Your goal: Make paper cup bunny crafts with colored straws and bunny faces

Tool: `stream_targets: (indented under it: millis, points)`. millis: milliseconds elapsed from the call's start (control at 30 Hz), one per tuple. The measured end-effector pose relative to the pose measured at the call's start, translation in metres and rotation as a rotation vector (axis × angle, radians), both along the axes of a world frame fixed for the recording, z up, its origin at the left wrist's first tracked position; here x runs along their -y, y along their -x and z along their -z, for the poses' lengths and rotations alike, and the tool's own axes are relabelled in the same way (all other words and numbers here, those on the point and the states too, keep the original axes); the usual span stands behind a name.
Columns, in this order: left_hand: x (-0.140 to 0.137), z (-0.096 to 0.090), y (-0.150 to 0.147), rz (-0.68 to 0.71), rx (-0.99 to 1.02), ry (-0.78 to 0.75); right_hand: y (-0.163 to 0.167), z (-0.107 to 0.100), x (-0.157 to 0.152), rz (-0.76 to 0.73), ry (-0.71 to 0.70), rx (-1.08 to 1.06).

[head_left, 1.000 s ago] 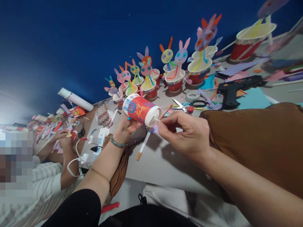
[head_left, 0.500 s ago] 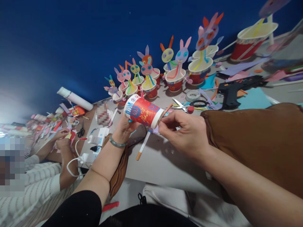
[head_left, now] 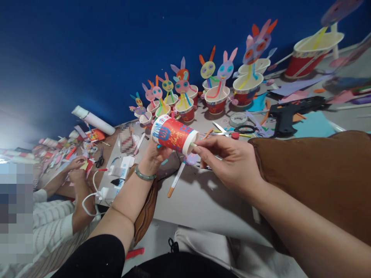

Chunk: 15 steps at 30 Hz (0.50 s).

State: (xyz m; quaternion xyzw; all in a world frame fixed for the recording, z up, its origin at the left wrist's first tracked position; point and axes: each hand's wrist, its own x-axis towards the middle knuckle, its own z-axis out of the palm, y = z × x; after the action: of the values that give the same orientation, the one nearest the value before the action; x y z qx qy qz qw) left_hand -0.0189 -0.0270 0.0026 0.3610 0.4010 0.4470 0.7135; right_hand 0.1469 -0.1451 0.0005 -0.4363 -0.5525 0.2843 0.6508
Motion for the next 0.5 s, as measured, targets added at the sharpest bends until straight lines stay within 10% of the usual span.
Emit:
stream_targets:
  millis: [500]
  points:
    - [0.0039,0.0042,-0.0013,-0.038,0.016,-0.277,0.0012,0.0023,-0.0018,-0.052,0.097,-0.097]
